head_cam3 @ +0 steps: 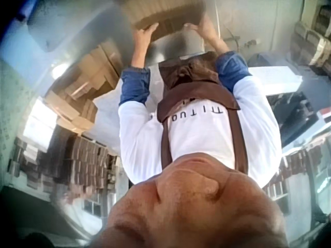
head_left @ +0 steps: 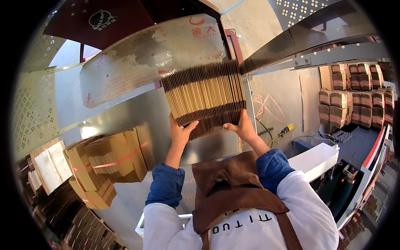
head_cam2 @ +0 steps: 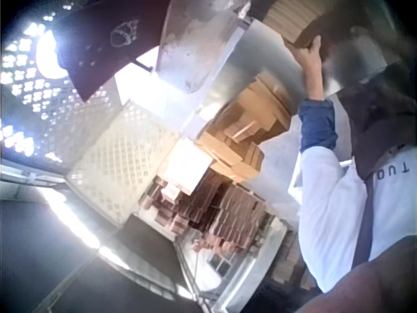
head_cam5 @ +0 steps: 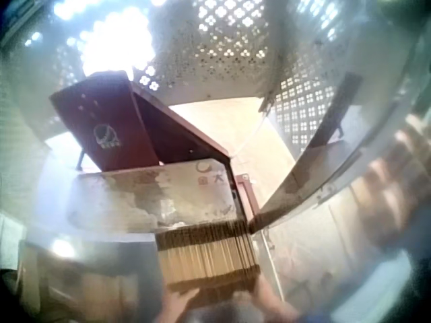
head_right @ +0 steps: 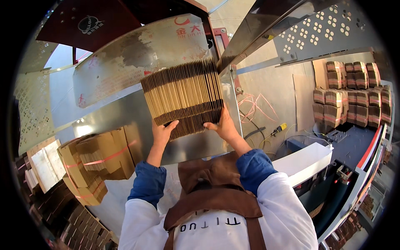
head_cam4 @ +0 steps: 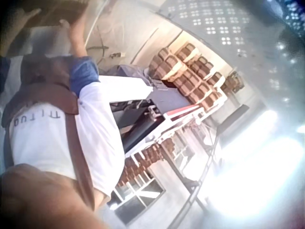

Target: The person stacks flat cardboard pieces, places them into a strapping machine, and secures them with pink straps. They then move the bundled stacks to a conveyor belt and repeat the process with additional stacks.

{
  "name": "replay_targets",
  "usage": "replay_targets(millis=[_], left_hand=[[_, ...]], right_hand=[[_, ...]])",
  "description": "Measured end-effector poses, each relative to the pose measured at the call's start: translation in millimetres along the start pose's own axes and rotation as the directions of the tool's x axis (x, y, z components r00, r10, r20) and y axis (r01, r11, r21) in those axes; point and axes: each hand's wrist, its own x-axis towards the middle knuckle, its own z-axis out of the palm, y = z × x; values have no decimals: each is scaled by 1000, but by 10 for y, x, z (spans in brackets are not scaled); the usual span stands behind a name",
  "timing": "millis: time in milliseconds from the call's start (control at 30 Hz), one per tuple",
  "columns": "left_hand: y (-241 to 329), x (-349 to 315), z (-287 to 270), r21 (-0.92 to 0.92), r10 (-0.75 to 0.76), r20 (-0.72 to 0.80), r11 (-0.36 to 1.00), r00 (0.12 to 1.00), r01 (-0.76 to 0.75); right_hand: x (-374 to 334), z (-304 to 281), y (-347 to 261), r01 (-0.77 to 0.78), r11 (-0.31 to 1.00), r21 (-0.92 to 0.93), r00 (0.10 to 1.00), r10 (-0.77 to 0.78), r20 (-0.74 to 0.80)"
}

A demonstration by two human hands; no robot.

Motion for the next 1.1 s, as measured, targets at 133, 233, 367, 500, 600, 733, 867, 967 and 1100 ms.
replay_targets(millis=[133, 233, 367, 500, 600, 733, 867, 967, 1100], left_hand=[[86, -9, -26, 7, -10, 14, 1000, 1000, 10], [137, -19, -22, 24, -10, 18, 1000, 1000, 10], [134, -18, -29, 2, -2, 13, 1000, 1000, 2], [110, 1, -23, 33, 61, -4, 998, 998, -61], [107, 10, -17, 99, 143, -21, 985, 990, -140], [74, 10, -19, 122, 149, -15, 982, 989, -147], [13, -6, 7, 122, 131, -13, 984, 991, -129], [59, -21, -1, 26, 56, -8, 998, 998, -55], [-201, 209, -23, -104, -41, 56, 993, 998, 47]], right_hand=[[-35, -54, -116, -208, 978, 10, 977, 208, 43], [-116, 120, -174, -226, 949, -221, 973, 208, -104], [-108, 174, -53, -117, 948, -296, 987, 79, -137], [-110, 178, 16, -54, 922, -384, 986, -11, -164], [-112, 154, -76, -186, 902, -390, 982, 161, -98], [-47, 31, -258, -329, 893, -308, 944, 316, -93], [-41, 17, -81, -260, 926, -274, 962, 224, -154], [32, -10, -18, -275, 906, -322, 959, 284, -20], [199, 53, -36, -136, 923, -360, 990, 142, -11]])
